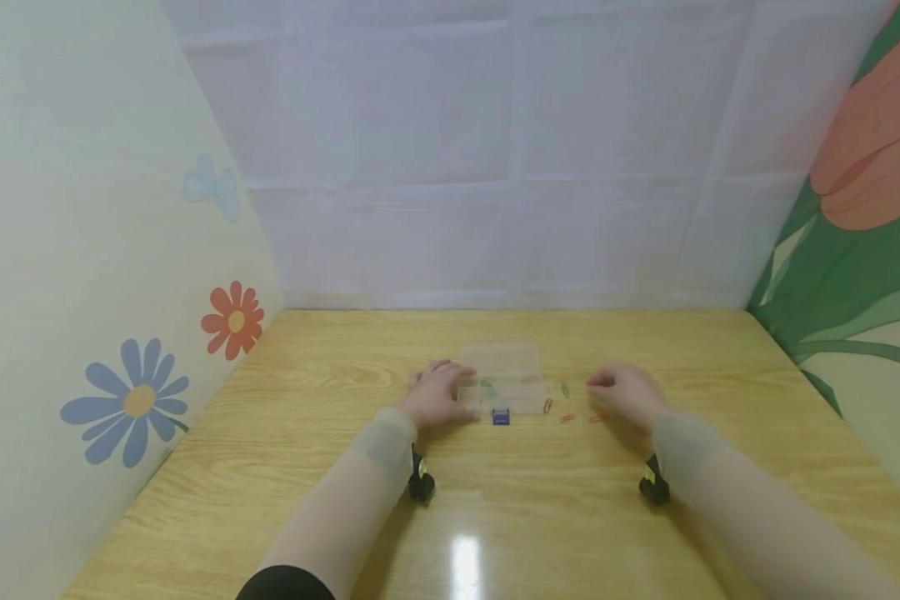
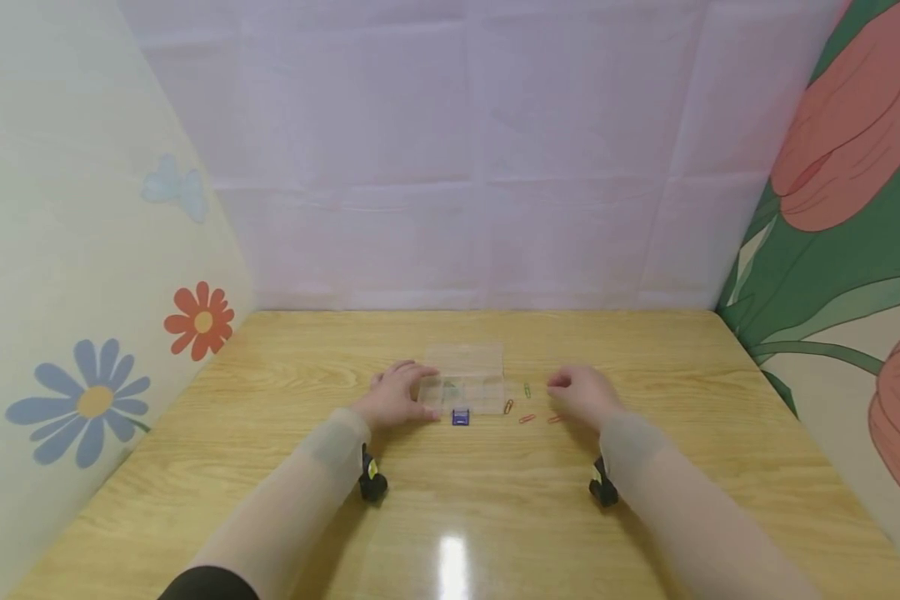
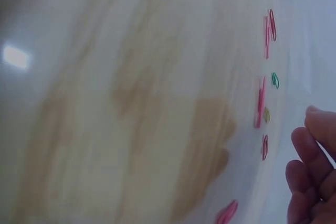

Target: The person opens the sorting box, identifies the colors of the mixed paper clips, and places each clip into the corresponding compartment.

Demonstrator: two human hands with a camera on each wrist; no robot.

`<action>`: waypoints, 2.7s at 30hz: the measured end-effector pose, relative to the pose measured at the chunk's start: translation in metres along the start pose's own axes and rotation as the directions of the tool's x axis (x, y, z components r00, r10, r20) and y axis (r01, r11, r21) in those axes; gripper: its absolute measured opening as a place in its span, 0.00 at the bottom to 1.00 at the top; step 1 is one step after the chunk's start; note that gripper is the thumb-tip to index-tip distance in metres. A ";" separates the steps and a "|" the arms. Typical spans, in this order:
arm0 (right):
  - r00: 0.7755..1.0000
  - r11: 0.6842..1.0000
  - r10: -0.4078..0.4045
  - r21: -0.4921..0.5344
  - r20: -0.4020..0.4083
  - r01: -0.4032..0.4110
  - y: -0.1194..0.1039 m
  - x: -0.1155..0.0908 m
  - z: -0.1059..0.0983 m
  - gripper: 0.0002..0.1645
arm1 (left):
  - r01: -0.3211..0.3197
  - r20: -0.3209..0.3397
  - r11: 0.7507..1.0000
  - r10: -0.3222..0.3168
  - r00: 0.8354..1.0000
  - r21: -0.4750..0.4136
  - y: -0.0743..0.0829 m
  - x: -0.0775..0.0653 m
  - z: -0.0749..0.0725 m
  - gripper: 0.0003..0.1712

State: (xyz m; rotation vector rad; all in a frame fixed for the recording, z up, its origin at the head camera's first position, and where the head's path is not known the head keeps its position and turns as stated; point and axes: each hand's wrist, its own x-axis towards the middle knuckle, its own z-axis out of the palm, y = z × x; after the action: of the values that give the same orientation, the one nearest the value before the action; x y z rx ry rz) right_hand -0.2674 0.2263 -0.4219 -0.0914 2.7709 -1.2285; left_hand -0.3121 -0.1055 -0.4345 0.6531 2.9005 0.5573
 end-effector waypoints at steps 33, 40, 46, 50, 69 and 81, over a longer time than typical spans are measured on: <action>0.991 0.983 -0.083 -0.152 0.105 0.098 0.020 -0.010 0.001 0.07 | 0.004 -0.003 1.000 -0.005 1.000 -0.021 -0.002 0.001 0.002 0.45; 0.991 0.985 -0.073 -0.148 0.114 0.090 0.020 -0.011 0.001 0.06 | 0.005 -0.002 1.000 -0.005 1.000 -0.027 -0.003 0.001 0.002 0.44; 0.991 0.985 -0.059 -0.157 0.116 0.077 0.020 -0.010 0.001 0.05 | 0.006 0.004 1.000 -0.006 1.000 -0.021 -0.002 0.000 0.002 0.44; 0.992 0.985 -0.056 -0.159 0.112 0.073 0.020 -0.010 0.002 0.06 | 0.009 0.005 1.000 -0.008 1.000 -0.026 -0.002 0.000 0.001 0.44; 0.996 0.992 -0.022 -0.124 0.091 0.033 0.011 -0.012 -0.004 0.09 | 0.008 0.002 0.999 -0.008 1.000 -0.038 -0.003 0.001 0.002 0.44; 0.996 0.999 0.028 -0.045 0.081 -0.024 -0.007 -0.005 -0.004 0.09 | 0.007 0.000 1.000 -0.007 1.000 -0.027 -0.002 0.001 0.001 0.44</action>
State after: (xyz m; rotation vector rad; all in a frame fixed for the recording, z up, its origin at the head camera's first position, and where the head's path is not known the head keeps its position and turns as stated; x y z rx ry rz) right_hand -0.2625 0.2252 -0.4139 -0.1068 2.7203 -1.1317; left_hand -0.3133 -0.1061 -0.4361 0.6385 2.8894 0.5948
